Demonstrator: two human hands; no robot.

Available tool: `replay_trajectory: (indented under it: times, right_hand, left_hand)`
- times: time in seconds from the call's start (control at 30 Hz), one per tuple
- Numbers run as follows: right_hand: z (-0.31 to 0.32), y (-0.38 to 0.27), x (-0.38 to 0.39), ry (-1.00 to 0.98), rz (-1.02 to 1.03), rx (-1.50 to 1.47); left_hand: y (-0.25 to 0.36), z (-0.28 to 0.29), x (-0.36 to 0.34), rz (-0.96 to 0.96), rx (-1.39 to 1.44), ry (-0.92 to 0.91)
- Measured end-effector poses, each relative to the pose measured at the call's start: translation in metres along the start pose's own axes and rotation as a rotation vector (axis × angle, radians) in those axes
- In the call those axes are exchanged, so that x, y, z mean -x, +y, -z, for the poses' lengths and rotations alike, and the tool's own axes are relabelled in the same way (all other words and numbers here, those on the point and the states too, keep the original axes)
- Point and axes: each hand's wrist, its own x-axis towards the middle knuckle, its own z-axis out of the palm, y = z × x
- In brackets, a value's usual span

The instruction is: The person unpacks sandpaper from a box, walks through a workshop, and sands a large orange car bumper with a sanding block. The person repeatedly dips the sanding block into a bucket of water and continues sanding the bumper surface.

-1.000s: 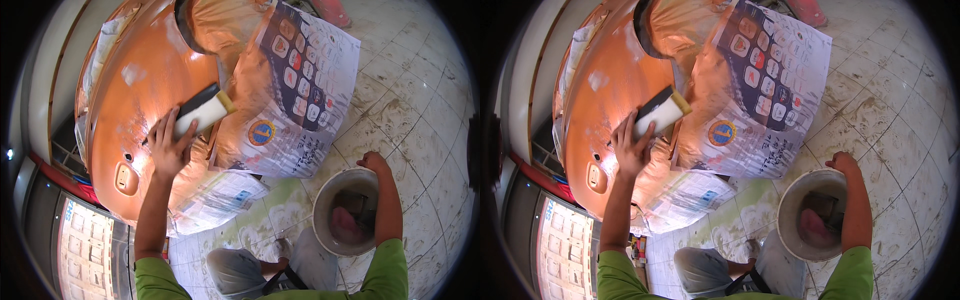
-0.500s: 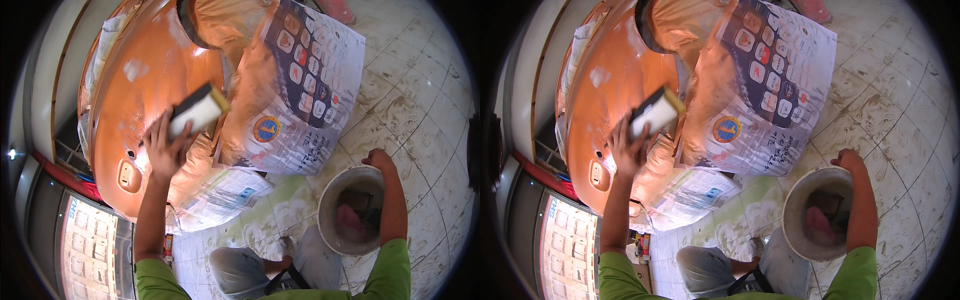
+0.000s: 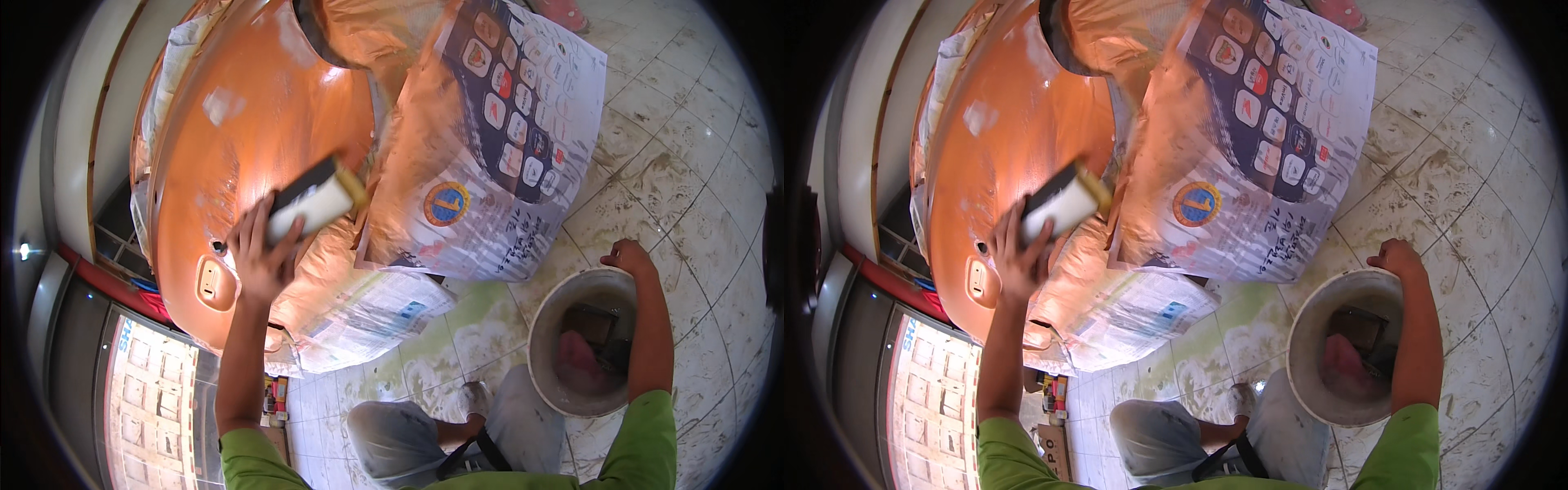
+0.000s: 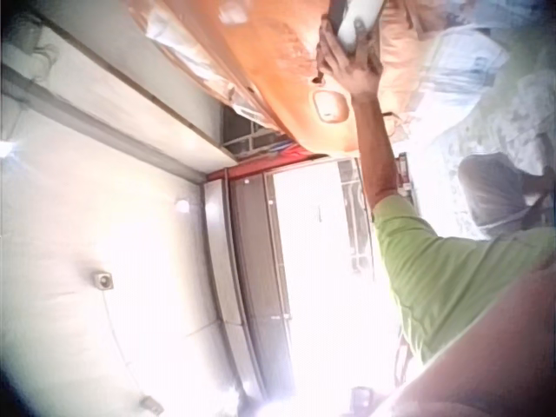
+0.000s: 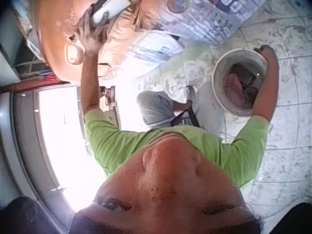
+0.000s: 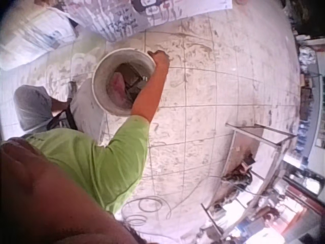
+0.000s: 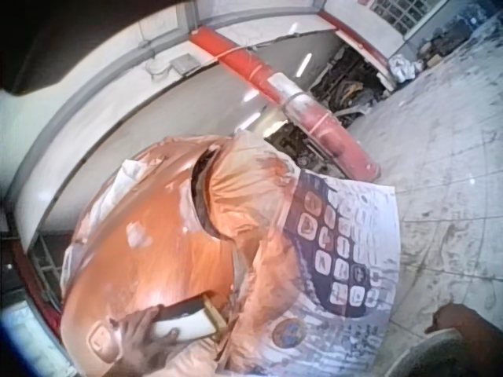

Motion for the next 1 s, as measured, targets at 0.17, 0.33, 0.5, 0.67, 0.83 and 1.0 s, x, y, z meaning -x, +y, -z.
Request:
replay_trajectory:
  times: [0.17,0.33,0.5,0.67,0.83,1.0]
  right_hand:
    - [0.007,0.015,0.005,0.012,-0.040,-0.064]
    - [0.010,0.024,0.006,0.033,-0.006,-0.096]
    - [0.005,0.000,0.004,0.029,0.037,-0.030]
    - [0.014,0.011,0.008,-0.003,-0.051,-0.125]
    - [0.007,0.017,0.009,0.057,0.011,-0.107]
    - [0.007,0.001,0.007,0.024,0.016,-0.042]
  left_hand:
    - [0.007,-0.014,-0.145,0.064,0.001,0.105]
    - [0.010,-0.013,-0.020,0.073,-0.014,0.078]
    - [0.003,-0.005,-0.010,0.026,-0.003,0.030]
    - [-0.030,-0.016,-0.159,0.093,-0.048,0.166]
    - [0.008,-0.017,-0.028,0.130,-0.047,0.126]
    - [-0.003,-0.011,-0.029,0.023,-0.034,0.058]
